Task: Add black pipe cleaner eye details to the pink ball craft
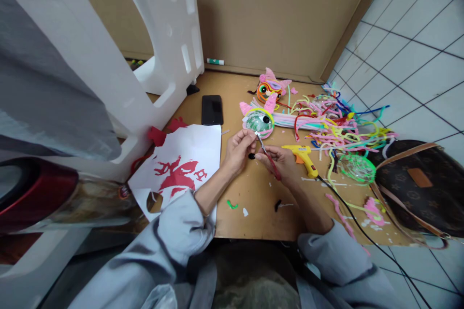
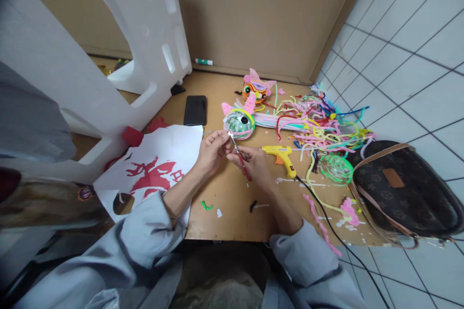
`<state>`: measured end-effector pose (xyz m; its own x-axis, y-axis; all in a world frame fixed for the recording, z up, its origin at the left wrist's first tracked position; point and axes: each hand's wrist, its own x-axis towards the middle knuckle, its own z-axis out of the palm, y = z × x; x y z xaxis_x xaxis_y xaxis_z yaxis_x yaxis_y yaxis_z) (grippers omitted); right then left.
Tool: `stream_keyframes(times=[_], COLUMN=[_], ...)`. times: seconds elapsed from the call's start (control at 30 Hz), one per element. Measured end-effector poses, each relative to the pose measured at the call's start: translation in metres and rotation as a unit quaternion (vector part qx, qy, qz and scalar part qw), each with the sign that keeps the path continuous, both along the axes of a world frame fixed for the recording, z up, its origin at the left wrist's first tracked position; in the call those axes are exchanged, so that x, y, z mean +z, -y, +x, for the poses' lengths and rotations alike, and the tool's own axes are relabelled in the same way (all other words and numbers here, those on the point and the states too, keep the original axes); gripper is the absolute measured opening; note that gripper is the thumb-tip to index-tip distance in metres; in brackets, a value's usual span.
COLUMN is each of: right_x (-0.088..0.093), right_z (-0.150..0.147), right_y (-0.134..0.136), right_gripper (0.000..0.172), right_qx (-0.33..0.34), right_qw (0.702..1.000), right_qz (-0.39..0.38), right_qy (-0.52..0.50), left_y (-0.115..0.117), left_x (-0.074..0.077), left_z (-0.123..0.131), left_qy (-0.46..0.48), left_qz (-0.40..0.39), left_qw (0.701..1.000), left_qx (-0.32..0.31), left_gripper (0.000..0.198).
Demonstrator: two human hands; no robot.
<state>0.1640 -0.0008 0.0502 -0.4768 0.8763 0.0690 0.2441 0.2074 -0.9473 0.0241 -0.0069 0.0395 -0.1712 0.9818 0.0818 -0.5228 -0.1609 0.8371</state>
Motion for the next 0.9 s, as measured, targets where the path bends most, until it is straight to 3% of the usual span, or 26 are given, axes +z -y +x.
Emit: stream_keyframes(times=[0.57,0.9], right_x=[-0.0051,0.0009], right_z=[0.0001,0.0024], right_y=[-0.0018,-0.0046], right_gripper=[0.041,0.044], right_qx=[-0.003,-0.025], right_qw=[1.0,0.999], right_qz=[0.006,-0.024], right_qy=[0.007,-0.032], left_y=[-0.0012,-0.0027], left_x=[-0.0004,0.0007], left_z=[-0.0014,-0.0045], left_qy=[0.007,0.0], left_qz=[0.001,-0.002], left_qw=[1.0,1.0], left_qx=[0.002,0.002], left_gripper=[0.032,0.029])
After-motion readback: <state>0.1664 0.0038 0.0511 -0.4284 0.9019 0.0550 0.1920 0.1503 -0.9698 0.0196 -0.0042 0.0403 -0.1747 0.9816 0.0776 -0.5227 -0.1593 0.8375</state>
